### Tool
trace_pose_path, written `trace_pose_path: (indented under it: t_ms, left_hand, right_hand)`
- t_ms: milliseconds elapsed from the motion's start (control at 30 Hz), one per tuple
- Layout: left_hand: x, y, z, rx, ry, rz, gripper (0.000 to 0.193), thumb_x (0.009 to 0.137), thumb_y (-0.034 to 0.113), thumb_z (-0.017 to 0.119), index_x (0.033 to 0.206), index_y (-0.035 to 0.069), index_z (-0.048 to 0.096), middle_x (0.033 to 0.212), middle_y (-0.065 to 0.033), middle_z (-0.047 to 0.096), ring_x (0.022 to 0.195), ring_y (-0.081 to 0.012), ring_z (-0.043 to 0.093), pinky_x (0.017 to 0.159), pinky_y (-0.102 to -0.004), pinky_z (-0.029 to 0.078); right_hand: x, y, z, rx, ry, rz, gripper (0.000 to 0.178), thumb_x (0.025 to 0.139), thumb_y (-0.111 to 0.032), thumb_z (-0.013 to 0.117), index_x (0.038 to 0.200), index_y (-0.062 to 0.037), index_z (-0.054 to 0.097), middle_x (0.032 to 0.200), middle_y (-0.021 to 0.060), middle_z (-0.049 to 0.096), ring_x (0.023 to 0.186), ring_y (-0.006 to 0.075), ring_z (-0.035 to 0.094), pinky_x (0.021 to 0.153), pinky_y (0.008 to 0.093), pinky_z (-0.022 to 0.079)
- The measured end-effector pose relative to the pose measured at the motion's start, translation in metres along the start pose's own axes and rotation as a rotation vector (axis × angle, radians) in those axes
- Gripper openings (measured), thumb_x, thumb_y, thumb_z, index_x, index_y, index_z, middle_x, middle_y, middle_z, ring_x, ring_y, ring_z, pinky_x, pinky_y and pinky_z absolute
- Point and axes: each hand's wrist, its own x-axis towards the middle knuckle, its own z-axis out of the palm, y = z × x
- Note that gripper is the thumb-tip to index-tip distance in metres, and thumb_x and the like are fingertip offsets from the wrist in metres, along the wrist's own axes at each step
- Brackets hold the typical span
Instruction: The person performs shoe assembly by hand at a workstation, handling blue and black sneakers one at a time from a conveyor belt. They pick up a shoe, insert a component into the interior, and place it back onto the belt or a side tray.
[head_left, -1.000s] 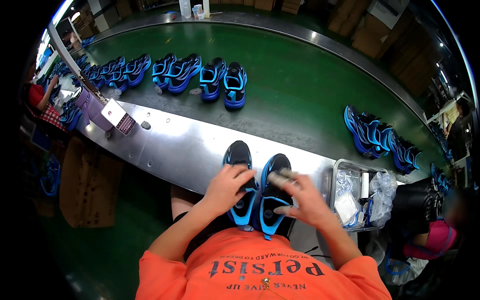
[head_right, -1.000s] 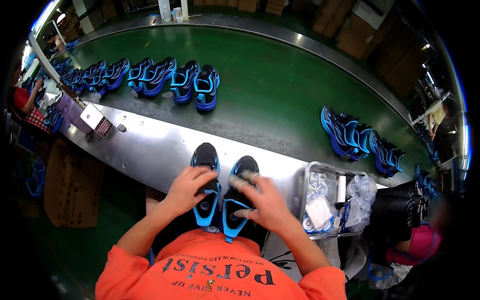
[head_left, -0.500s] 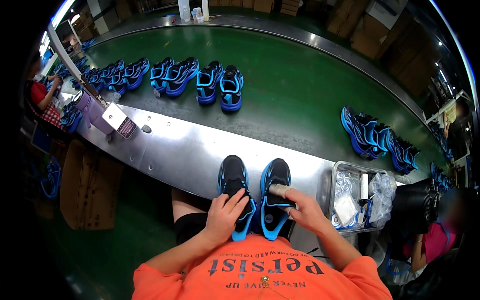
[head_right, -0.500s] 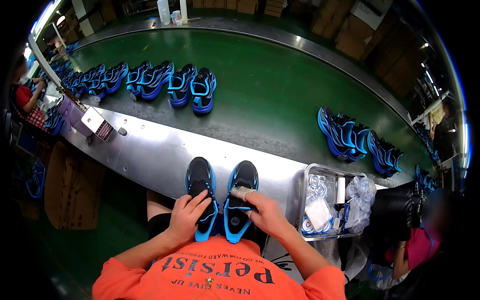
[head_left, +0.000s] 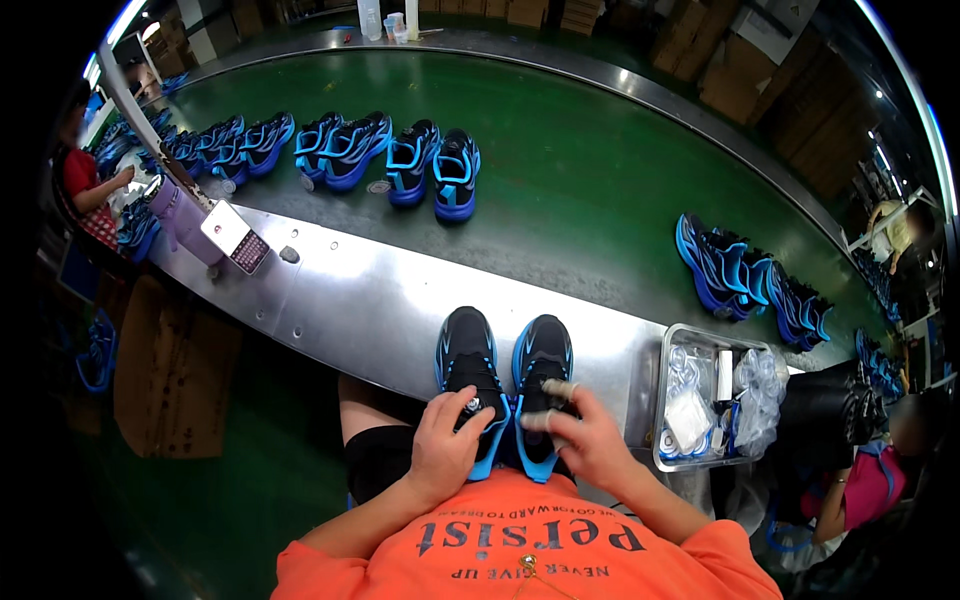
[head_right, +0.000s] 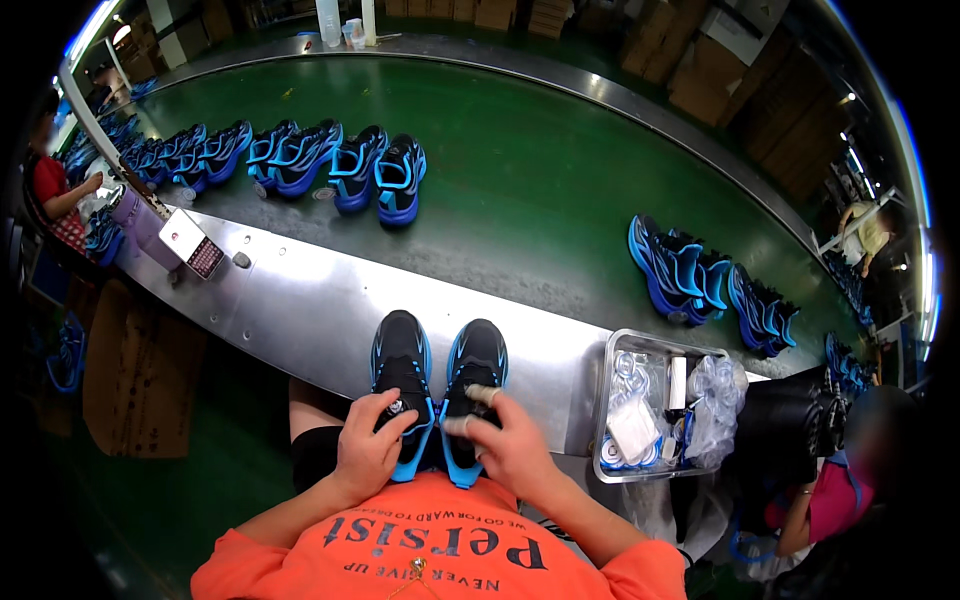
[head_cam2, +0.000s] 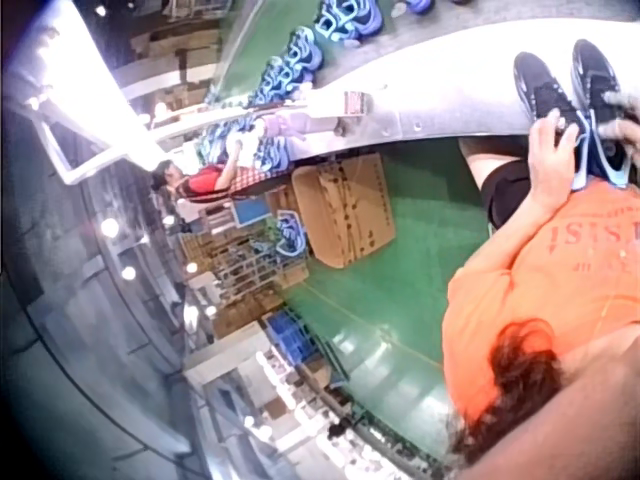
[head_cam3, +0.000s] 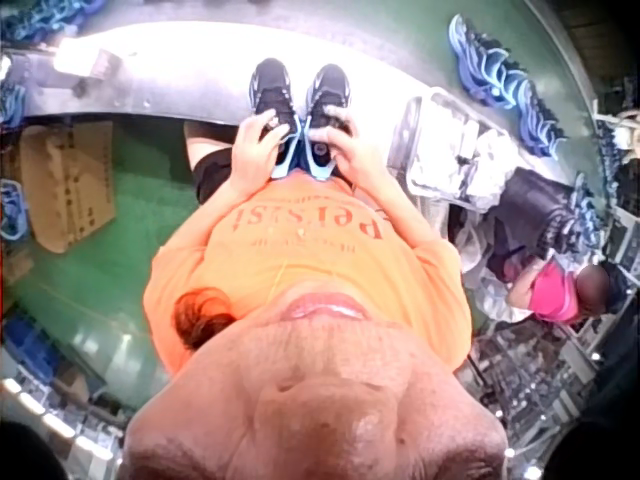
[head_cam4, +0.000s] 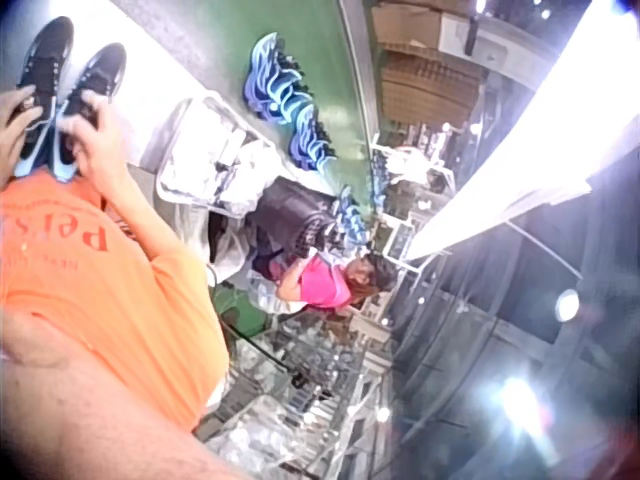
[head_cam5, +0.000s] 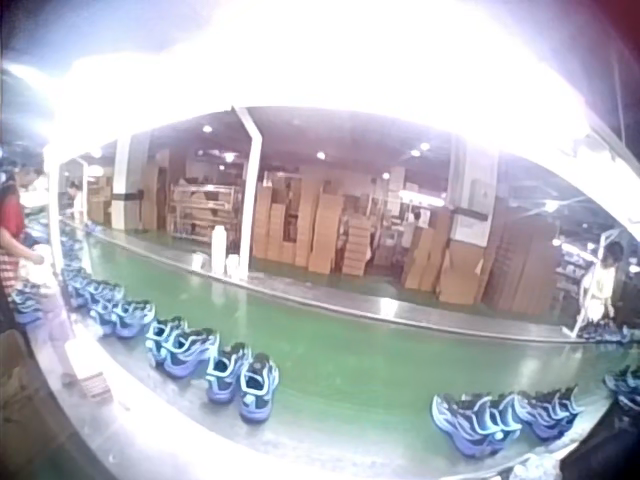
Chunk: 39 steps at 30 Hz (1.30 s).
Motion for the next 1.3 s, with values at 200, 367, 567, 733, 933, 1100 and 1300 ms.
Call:
trace_pose_path:
  t_ms: [200,367,567,733,933,1100,1300]
  left_hand:
    - [-0.002,-0.005,-0.01,0.129,-0.106,0.152,0.032,0.082,0.011,0.07,0.114,0.007,0.07,0.129,-0.0186,0.058,0.115,-0.0393,0.056,0.096,-0.045,0.049]
    - [0.019,0.003,0.006,0.186,-0.216,0.219,0.028,0.075,0.011,0.07,0.103,0.009,0.069,0.122,-0.016,0.059,0.109,-0.0398,0.053,0.091,-0.0499,0.045]
    - [0.004,-0.009,0.0,0.226,-0.167,0.156,0.027,0.074,0.015,0.073,0.1,0.006,0.071,0.121,-0.0187,0.058,0.105,-0.0393,0.052,0.091,-0.048,0.043]
    - [0.008,0.004,0.013,0.254,-0.192,0.207,0.021,0.085,0.023,0.064,0.093,0.005,0.067,0.131,-0.0162,0.057,0.114,-0.0471,0.048,0.095,-0.0571,0.041]
    - [0.036,-0.013,-0.01,-0.144,-0.133,-0.076,0.031,0.08,0.003,0.068,0.111,0.002,0.065,0.114,-0.017,0.059,0.104,-0.0347,0.055,0.094,-0.039,0.044]
    - [0.046,-0.017,-0.002,-0.228,-0.227,-0.12,0.018,0.074,0.003,0.076,0.09,0.001,0.068,0.091,-0.0106,0.056,0.084,-0.0275,0.056,0.074,-0.0346,0.046]
    - [0.046,-0.023,0.006,-0.303,-0.234,-0.112,0.019,0.073,-0.002,0.075,0.091,0.001,0.069,0.088,-0.0084,0.056,0.072,-0.0218,0.056,0.064,-0.0308,0.045]
  right_hand:
    - [-0.009,0.005,0.023,-0.386,-0.08,-0.132,0.027,0.08,-0.007,0.064,0.106,-0.0079,0.069,0.137,0.0246,0.048,0.128,0.0432,0.049,0.102,0.0435,0.048]
    - [-0.023,0.023,0.008,-0.198,-0.121,-0.113,0.025,0.079,-0.007,0.066,0.104,-0.0077,0.068,0.147,0.029,0.039,0.134,0.047,0.042,0.111,0.0512,0.038]
    - [-0.005,0.028,0.028,-0.043,-0.046,-0.028,0.041,0.085,-0.007,0.066,0.126,-0.0069,0.061,0.137,0.024,0.052,0.124,0.0394,0.054,0.099,0.0417,0.05]
    - [-0.015,0.032,0.028,-0.151,-0.024,-0.055,0.044,0.083,-0.004,0.066,0.127,-0.0075,0.061,0.138,0.0236,0.051,0.125,0.0383,0.053,0.098,0.04,0.051]
    - [0.005,0.047,0.006,0.155,-0.055,0.032,0.035,0.086,-0.008,0.07,0.121,-0.0087,0.066,0.108,0.0154,0.058,0.104,0.0335,0.058,0.089,0.0392,0.049]
    - [0.011,0.047,0.011,0.01,0.018,0.103,0.026,0.081,-0.02,0.077,0.104,-0.0092,0.07,0.09,0.0101,0.056,0.09,0.0305,0.059,0.076,0.039,0.05]
    - [0.018,0.043,0.003,0.053,-0.133,0.256,0.035,0.084,-0.024,0.075,0.117,-0.0128,0.069,0.09,0.0111,0.054,0.083,0.0292,0.057,0.076,0.0381,0.048]
